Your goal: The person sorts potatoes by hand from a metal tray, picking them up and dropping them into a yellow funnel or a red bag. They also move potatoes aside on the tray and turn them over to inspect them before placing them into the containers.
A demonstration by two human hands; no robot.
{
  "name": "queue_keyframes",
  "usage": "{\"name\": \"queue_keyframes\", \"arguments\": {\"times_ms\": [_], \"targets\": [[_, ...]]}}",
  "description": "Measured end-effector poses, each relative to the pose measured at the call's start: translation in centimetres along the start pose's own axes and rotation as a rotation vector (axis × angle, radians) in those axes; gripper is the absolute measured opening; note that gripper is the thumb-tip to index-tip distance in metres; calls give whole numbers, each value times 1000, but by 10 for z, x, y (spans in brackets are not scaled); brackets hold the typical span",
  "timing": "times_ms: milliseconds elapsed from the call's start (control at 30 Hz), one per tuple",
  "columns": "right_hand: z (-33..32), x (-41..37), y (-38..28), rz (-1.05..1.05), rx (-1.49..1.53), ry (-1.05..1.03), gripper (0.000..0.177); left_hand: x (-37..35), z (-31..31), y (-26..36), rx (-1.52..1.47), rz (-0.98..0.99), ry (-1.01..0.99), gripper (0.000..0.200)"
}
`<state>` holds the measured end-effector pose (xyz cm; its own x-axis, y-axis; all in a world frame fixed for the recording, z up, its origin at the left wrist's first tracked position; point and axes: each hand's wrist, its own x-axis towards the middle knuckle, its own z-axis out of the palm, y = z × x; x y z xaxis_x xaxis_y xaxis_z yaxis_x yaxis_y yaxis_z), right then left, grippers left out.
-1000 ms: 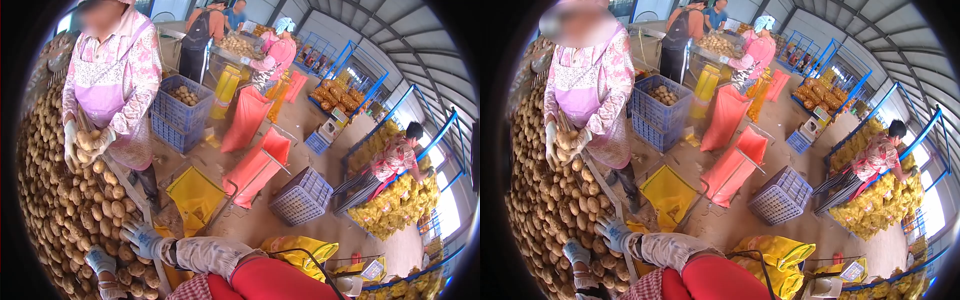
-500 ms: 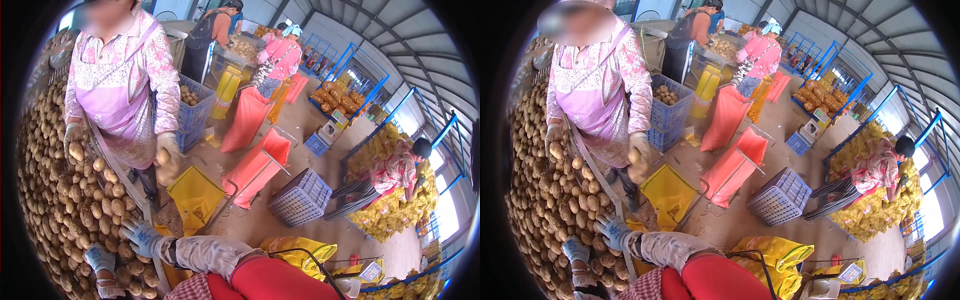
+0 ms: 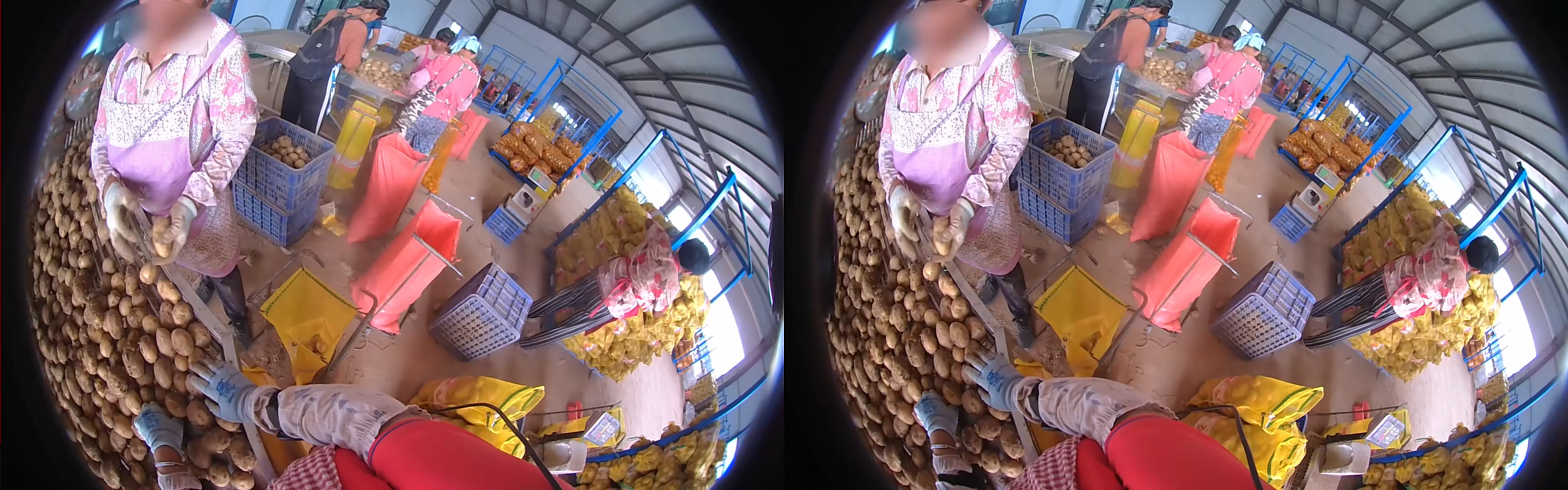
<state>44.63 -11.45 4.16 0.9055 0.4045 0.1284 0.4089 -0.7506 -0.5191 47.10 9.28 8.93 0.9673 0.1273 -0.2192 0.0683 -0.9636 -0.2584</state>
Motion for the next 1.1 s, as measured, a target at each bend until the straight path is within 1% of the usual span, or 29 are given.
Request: {"name": "queue_keyframes", "arguments": {"times_ms": [133, 333, 433, 567, 667, 733, 800, 833, 867, 900, 933, 967, 1000, 1033, 1067, 1100], "targets": [[7, 0, 2, 4, 0, 38, 59, 2, 2, -1, 5, -10, -14, 51], [0, 0, -2, 11, -51, 23, 61, 4, 4, -2, -29, -18, -30, 52], [-7, -1, -6, 25, -79, -3, 63, 9, 15, -6, -30, 15, 10, 52], [-17, 1, -11, 30, -52, -69, 64, 9, 13, -7, 5, 20, -4, 52], [-22, 3, -12, 51, -64, -102, 64, 4, 3, 0, 25, -8, -18, 50], [-20, 5, -14, 72, -170, -120, 66, 0, -1, -1, -66, -4, 12, 45], [-22, 9, -12, 37, -177, -137, 64, 7, 15, -6, -22, 20, -26, 39], [-35, 10, -17, 55, -115, -157, 62, -7, 6, -4, -109, 22, 165, 34], [-35, 21, -12, 64, -40, -268, 58, 6, 32, -15, -94, 79, 151, 32], [-46, 21, -14, 37, -3, -287, 57, -16, -16, -5, -221, -33, 52, 30], [-8, 12, 2, -104, -43, -1, 54, -23, -29, -6, -264, -70, -8, 32], [-24, 15, -2, -97, 18, -97, 54, -35, -29, -11, -319, -116, 73, 32], [-15, 13, 0, -118, -49, -15, 58, -48, -21, -18, -420, -196, 147, 31], [-27, 12, -10, -65, -172, -116, 61, -55, -6, -27, -510, -244, 129, 33], [-23, 15, -7, -128, -258, -59, 63, -63, 7, -34, -509, -328, 164, 36], [-19, 17, -2, -235, -303, 21, 64, -76, 18, -45, -602, -279, 222, 36]]}}
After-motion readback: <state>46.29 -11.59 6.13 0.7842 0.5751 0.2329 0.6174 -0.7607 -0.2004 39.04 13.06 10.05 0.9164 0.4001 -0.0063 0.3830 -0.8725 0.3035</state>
